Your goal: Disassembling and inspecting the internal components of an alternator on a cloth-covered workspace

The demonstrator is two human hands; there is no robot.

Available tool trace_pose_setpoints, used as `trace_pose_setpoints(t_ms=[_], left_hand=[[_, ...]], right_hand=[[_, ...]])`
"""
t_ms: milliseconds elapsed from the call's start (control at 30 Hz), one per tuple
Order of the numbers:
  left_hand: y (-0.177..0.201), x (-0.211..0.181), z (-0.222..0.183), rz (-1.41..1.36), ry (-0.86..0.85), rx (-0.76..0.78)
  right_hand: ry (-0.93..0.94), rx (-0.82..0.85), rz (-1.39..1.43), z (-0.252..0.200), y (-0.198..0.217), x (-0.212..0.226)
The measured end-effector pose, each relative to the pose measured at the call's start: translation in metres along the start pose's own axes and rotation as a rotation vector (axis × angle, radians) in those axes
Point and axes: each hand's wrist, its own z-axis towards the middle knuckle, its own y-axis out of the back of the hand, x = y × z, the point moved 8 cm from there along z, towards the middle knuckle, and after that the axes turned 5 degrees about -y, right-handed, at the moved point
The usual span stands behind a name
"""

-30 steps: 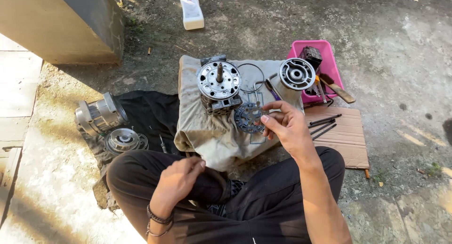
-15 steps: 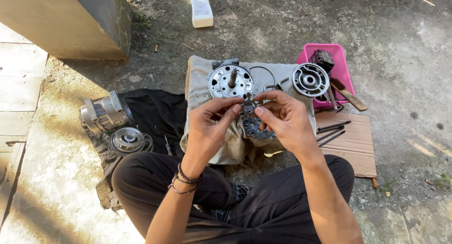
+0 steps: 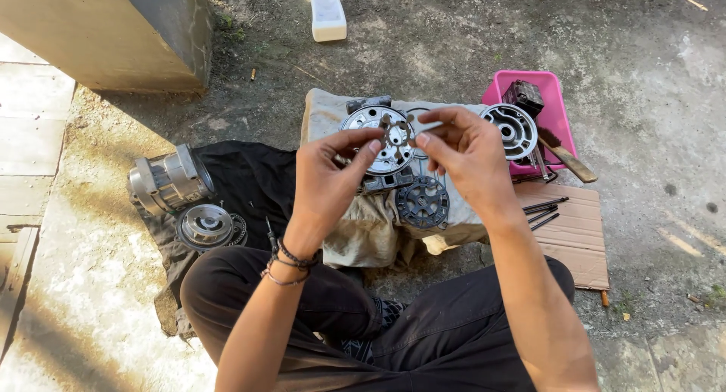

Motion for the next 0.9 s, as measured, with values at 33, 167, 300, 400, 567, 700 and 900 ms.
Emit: trace_pose_setpoints(t_ms=[33, 167, 300, 400, 567, 700, 900], left_hand=[[0.002, 0.003, 0.004, 0.001, 0.003, -0.001], [0.006, 0.010, 0.022, 0.057, -0.041, 0.013], [0.009, 0.022, 0.031, 0.062, -0.044, 0.012], [0.010, 0.029, 0.028, 0.086, -0.002, 0.018], [0.015, 0.034, 0.022, 0.255, -0.014, 0.026], [0.012, 0.029, 0.020, 0.399, -0.062, 0.047], [0.009, 0.026, 0.014, 0.536, -0.169, 0.032]], right_hand=[[-0.003, 0.002, 0.000, 0.006, 0.000, -0.001], [0.020, -0.011, 0.018, 0.024, -0.003, -0.001], [0.012, -0.012, 0.017, 0.032, -0.006, -0.008], [-0.005, -0.023, 0.014, 0.032, -0.010, -0.011], [-0.057, -0.053, -0.085, 0.033, -0.012, -0.033], [-0.074, -0.070, -0.291, 0.031, -0.011, -0.036], [-0.033, -0.085, -0.448, 0.024, -0.016, -0.021]])
